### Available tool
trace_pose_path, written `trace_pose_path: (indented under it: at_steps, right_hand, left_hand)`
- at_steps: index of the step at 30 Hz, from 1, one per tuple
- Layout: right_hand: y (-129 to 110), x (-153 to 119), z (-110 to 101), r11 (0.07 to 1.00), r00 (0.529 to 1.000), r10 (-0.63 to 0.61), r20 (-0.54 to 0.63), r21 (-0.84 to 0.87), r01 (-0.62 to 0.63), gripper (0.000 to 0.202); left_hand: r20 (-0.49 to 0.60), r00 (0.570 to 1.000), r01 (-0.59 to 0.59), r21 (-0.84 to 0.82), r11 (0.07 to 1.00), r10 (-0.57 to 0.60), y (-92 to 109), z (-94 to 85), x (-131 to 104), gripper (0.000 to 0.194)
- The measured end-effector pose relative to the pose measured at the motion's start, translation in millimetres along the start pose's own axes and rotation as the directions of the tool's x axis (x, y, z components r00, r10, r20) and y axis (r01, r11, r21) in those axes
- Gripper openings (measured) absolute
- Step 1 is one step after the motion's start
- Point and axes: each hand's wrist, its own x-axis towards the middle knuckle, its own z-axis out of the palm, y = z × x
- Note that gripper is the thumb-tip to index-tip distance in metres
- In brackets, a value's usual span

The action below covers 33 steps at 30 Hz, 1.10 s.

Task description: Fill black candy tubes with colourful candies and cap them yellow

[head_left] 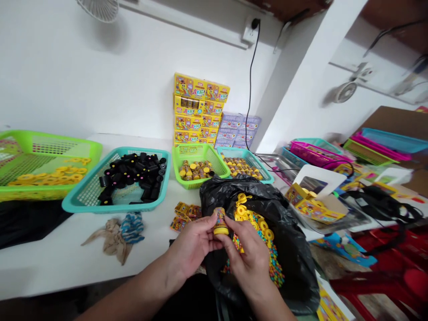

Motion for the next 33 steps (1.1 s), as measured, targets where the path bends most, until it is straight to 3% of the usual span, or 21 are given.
trace_pose_path:
  at_steps: [14,19,28,33]
  right_hand:
    - [2,-1,-1,0.993,0.992,-0.121,-0.046,0.003,0.121,0.036]
    - [0,0,-3,0.998,1.0,0.0,-0.027,0.069,0.002,0.03]
    - [0,4,0,0.989,0.996,0.076,-0.056,0.135,-0.068,0.019]
    - [3,1,-15,0.992,0.996,0.087,0.013,0.087,-0.087,0.024]
  left_hand:
    - [-0.005,1.0,-0.004,0.04,0.999,0.005,-7,1.6,-2,0.025]
    - [0.009,1.0,0.002,0.028,1.0,-0.002,-5,-0.5,-3,0.022]
    - [0.006,1.0,0.013,0.027,1.0,-0.013,-10,0.1,-3,0.022]
    - [-0.034,0.993,-0.104,0.174,0.979,0.111,13,-3.7,4,0.028]
